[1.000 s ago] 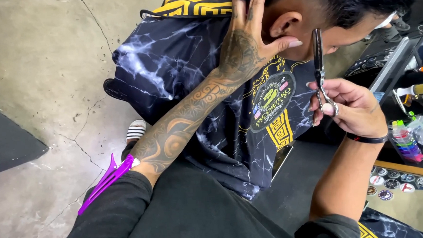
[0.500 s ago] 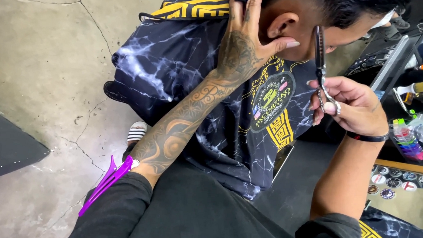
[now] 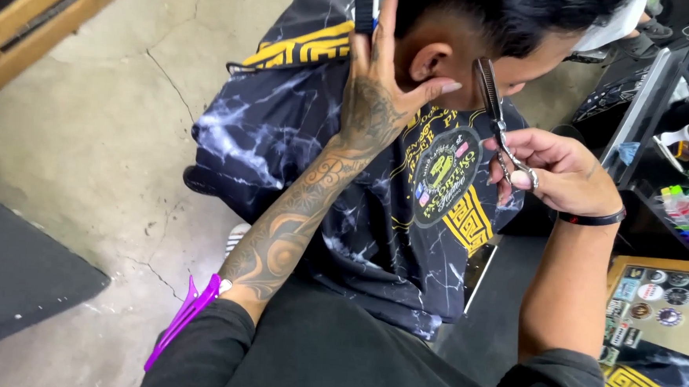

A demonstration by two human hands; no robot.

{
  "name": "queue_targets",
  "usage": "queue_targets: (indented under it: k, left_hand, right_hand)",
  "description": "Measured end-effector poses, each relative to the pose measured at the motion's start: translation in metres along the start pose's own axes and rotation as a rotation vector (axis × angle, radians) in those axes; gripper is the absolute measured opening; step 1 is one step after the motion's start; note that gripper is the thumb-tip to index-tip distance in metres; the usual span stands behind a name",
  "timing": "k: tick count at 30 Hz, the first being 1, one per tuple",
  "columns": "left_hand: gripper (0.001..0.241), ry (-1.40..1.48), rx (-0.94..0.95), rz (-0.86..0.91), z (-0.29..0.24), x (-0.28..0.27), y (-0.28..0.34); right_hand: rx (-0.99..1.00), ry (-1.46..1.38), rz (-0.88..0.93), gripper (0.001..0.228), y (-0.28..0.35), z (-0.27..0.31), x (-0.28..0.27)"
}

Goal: The person uses thinning shears and a brush to trim and blend the hair around the client's ears and sideburns. The barber repeatedly brushes away loose hair and refines the fade line with precise scissor-over-comb cuts.

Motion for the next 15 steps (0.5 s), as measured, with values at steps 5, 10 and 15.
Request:
queue_targets:
  k: [5,10,15]
  left_hand:
    - [0.123,-0.028,0.009,-0.007,-0.005,-0.004,-0.002]
    - [0.119,0.019,-0.059,0.011,-0.015,-0.011,-0.001]
    - [0.123,-0.025,-0.076,-0.009,-0.017,-0.012,-0.001]
  right_hand:
    - [0.003,0.045,0.034,0.050,-0.008,0.010,0.006]
    - [-0.046,0.019,0.044,0.046,-0.012,0.010,0.005]
    - [0.011,0.064,0.053,0.047,-0.012,0.001,-0.002]
Point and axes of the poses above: each hand's wrist, its own y-axis away from the middle knuckle, its own x-axis out of the palm, z = x × y, the point moved 1 cm from there along -y, towards the middle knuckle, and after that the axes turned 8 degrees about z, right-handed, at the moved point
